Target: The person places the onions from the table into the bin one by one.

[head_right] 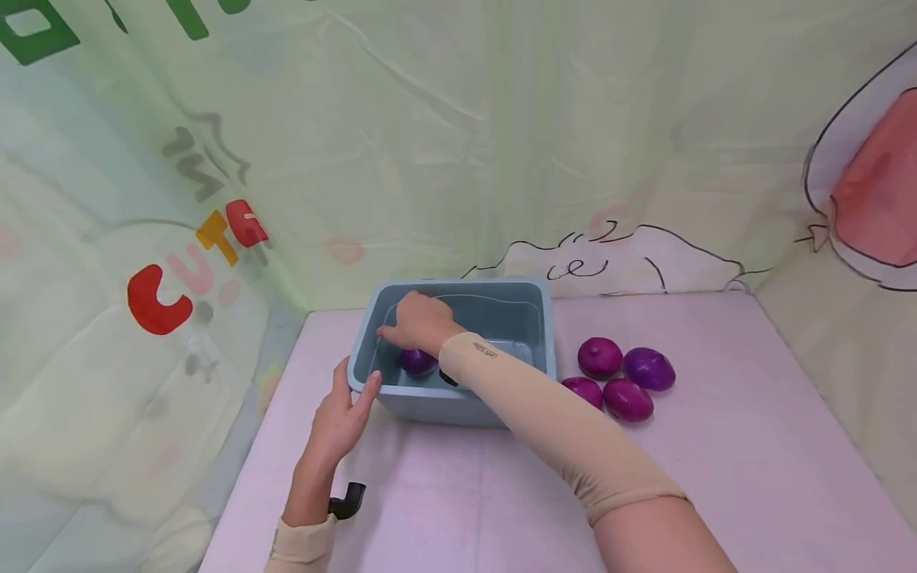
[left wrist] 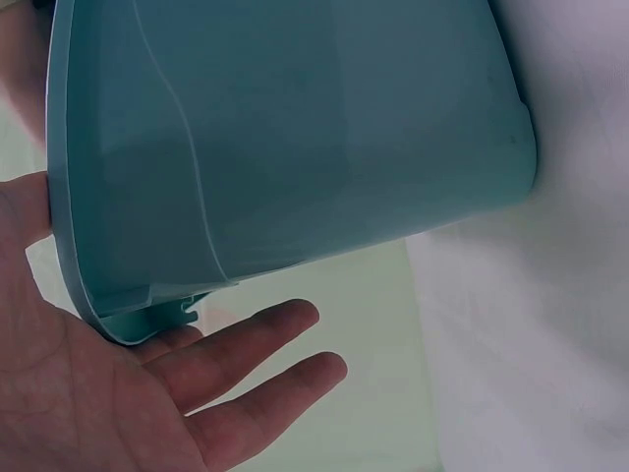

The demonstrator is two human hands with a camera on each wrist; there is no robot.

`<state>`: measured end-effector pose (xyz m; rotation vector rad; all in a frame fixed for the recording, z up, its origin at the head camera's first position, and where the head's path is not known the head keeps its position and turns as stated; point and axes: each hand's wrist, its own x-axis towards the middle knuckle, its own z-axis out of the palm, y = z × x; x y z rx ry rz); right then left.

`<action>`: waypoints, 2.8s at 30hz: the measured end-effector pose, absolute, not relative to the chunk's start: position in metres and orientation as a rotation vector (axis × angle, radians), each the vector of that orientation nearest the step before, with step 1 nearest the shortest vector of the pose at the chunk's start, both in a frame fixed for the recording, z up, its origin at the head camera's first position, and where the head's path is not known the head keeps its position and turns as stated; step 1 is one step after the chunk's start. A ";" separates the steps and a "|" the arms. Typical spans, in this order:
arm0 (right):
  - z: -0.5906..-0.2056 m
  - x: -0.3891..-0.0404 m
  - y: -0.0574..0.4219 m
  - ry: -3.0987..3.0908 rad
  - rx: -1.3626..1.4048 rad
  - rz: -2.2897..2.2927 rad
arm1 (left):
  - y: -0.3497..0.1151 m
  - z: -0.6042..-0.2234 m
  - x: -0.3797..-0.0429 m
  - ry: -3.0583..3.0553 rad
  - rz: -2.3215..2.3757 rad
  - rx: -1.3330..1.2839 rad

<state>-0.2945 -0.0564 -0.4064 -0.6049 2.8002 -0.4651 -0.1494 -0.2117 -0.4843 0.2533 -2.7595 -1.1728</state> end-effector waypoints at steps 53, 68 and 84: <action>-0.340 -0.194 0.120 2.740 -0.645 -1.153 | -0.210 -0.482 -0.147 -2.762 -1.197 0.286; -0.357 -0.167 0.174 2.771 -0.380 -1.255 | -0.211 -0.481 -0.146 -2.756 -1.213 0.279; -0.440 -0.178 0.226 2.882 -0.052 -1.079 | -0.212 -0.481 -0.147 -2.767 -1.184 0.261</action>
